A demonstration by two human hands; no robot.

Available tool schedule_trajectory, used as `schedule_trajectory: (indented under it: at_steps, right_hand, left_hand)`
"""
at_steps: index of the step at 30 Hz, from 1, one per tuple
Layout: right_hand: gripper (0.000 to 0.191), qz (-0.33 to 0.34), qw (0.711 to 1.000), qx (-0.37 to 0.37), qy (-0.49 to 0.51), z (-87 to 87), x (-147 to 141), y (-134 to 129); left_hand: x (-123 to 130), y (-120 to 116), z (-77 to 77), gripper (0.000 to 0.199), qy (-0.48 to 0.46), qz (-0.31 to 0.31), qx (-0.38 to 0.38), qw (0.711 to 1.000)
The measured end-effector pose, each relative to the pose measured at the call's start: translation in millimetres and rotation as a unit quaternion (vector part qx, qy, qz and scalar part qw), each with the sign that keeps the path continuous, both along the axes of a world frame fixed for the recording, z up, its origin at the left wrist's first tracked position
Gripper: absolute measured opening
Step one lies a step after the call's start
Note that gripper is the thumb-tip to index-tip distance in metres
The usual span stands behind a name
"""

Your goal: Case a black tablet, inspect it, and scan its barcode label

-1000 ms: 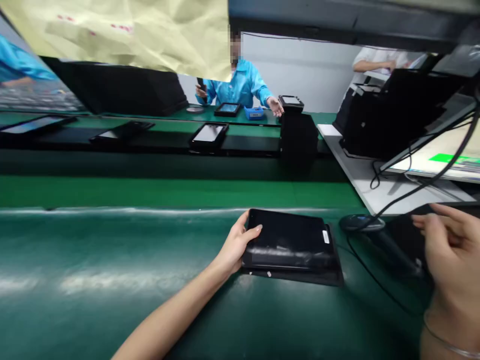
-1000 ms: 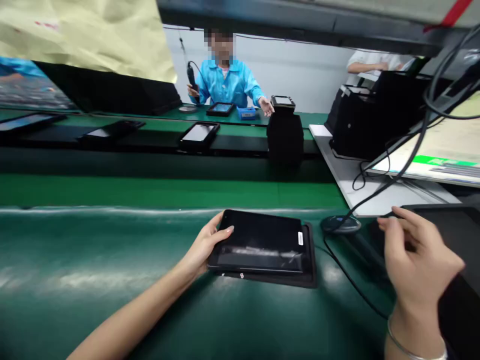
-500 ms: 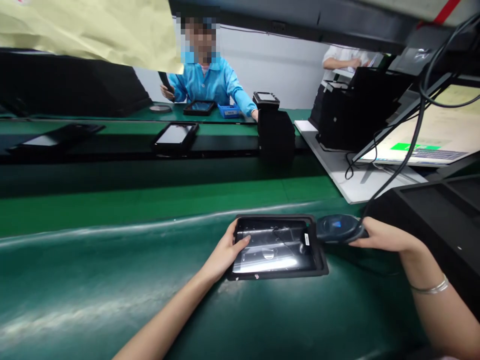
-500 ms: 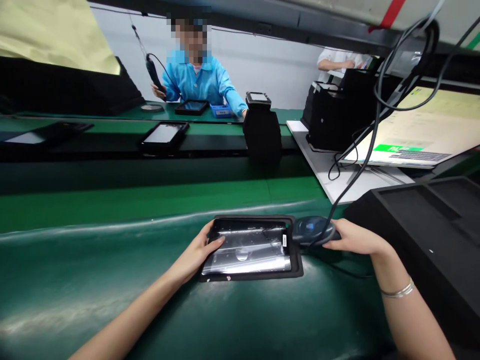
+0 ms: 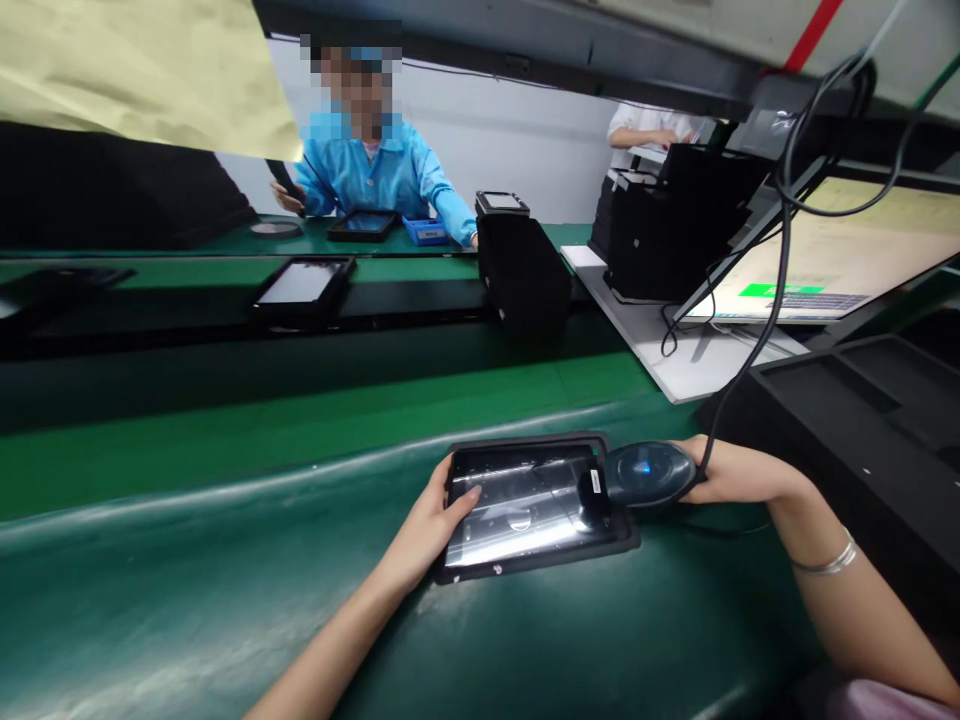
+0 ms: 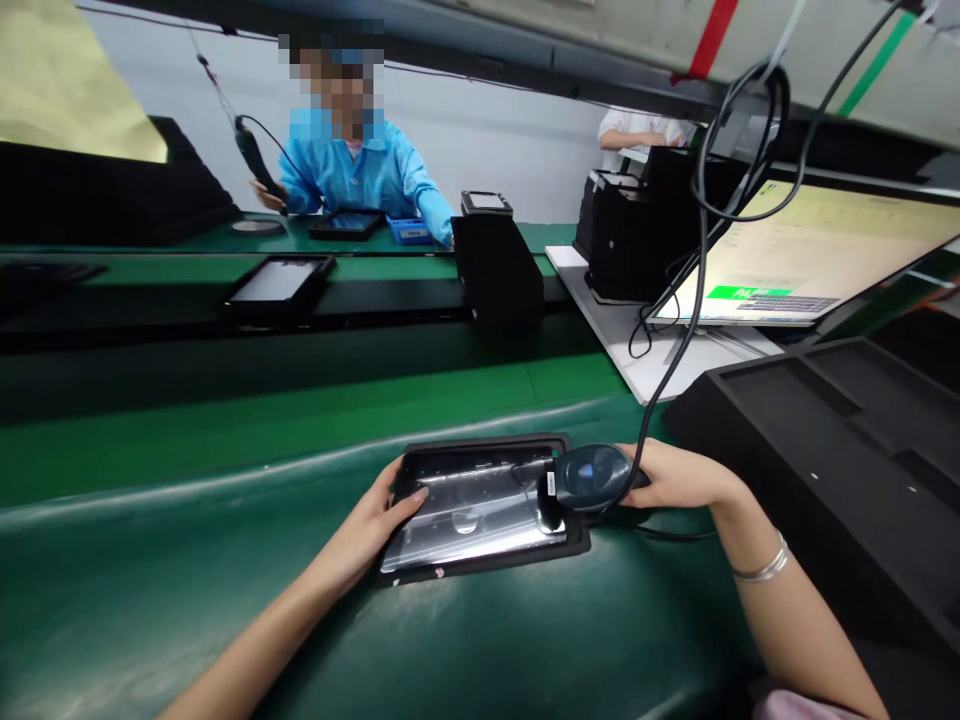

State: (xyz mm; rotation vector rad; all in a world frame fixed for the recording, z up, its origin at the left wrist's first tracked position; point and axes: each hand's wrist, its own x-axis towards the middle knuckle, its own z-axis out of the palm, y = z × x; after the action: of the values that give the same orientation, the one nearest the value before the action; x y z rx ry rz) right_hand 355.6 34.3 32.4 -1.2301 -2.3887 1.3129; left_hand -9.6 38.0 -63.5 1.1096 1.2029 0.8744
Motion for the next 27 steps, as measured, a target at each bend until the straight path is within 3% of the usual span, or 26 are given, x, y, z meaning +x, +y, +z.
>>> schedule_trajectory:
  at_steps: [12, 16, 21, 27]
  right_hand:
    - [0.031, -0.013, 1.0, 0.008, 0.001, -4.0, 4.2, 1.2]
    - [0.045, -0.117, 0.992, 0.046, -0.03, -25.6, 21.8, 12.5]
    - [0.044, -0.284, 0.952, 0.101, -0.056, -54.1, 46.0, 22.8]
    - [0.043, -0.396, 0.89, 0.221, 0.044, -39.3, 30.8, -14.0]
  left_hand:
    - [0.2, 0.0, 3.3, 0.076, 0.013, 0.0, -0.01, 1.0]
    - [-1.0, 1.2, 5.1, 0.08, 0.021, 0.002, -0.018, 1.0]
    - [2.5, 1.2, 13.0, 0.084, -0.022, 0.014, -0.058, 0.998]
    - [14.0, -11.0, 34.4, 0.085, -0.107, 0.07, -0.056, 0.99]
